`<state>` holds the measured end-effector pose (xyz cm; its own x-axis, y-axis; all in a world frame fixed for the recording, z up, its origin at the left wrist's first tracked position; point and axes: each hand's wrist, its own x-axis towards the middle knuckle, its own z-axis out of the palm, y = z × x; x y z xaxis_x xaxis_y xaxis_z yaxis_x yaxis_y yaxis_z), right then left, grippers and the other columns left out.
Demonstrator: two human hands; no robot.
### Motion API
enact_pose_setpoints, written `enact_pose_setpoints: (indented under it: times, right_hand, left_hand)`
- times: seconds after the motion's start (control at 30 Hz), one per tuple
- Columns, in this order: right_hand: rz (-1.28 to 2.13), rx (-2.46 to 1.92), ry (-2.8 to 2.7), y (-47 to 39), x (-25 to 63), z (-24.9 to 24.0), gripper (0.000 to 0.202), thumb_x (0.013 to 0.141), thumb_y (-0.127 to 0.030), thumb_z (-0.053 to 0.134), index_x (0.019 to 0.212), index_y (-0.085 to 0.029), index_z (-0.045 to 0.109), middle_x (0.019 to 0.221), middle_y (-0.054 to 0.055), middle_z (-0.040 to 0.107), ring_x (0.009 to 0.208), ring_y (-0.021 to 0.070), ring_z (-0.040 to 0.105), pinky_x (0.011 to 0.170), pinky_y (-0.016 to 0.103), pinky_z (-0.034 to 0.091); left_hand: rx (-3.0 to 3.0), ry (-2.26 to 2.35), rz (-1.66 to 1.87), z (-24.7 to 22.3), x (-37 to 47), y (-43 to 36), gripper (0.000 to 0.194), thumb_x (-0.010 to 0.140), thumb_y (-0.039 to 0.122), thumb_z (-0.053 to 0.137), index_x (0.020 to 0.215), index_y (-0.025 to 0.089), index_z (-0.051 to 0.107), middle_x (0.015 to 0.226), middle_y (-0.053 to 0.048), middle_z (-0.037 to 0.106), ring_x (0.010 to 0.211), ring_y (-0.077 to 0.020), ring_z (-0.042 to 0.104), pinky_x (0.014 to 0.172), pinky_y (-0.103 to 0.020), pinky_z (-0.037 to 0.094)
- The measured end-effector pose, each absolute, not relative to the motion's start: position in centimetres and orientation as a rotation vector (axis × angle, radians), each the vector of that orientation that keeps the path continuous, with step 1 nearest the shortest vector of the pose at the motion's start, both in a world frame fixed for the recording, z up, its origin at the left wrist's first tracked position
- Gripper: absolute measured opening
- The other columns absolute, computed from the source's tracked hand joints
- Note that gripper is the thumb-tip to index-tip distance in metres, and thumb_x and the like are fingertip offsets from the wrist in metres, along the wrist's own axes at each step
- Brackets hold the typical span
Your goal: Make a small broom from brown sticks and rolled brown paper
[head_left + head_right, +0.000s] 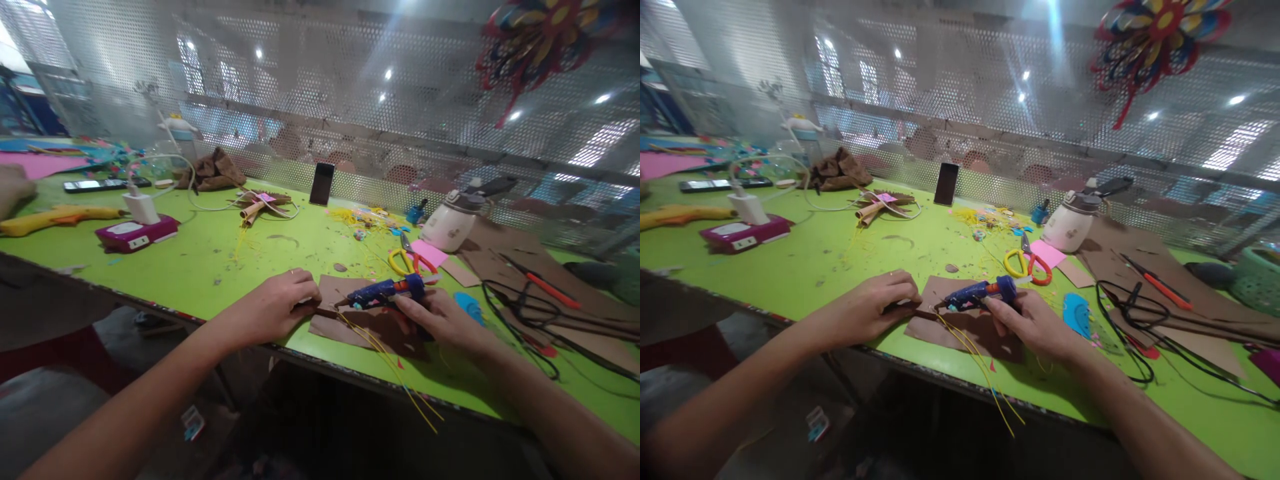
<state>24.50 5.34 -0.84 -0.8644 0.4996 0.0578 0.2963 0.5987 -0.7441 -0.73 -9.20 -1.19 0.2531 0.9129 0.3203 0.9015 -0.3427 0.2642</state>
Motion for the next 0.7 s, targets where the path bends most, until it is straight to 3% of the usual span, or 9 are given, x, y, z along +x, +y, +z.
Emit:
enact_pose_setpoints:
  times: [0.5, 0.7]
  right_hand:
    - [1.13, -0.621, -2.527, 5.15, 24.61, -0.58, 0.049, 0.09, -0.055, 0.039, 0.061, -0.017, 0.052, 0.056, 0.001, 0.051, 0.054, 0.0116, 0.046, 0.05, 0.025, 0.034]
    - [1.188, -0.621, -2.535, 5.24, 24.75, -0.98, 0.043, 0.09, -0.054, 0.041, 0.072, -0.017, 0.054, 0.057, -0.001, 0.049, 0.053, 0.0113, 0.045, 0.049, 0.025, 0.033]
  left_hand:
    - [2.461, 1.785, 0.677, -1.11, -0.64, -9.27, 0.012, 0.089, 0.019, 0.046, 0.084, 0.016, 0.056, 0.085, -0.005, 0.053, 0.079, -0.0154, 0.051, 0.071, -0.025, 0.04]
    - [2.469, 1.775, 0.694, -1.21, -0.74, -9.22, 0.012, 0.089, 0.019, 0.046, 0.086, 0.016, 0.057, 0.086, -0.006, 0.054, 0.079, -0.0155, 0.051, 0.071, -0.025, 0.04]
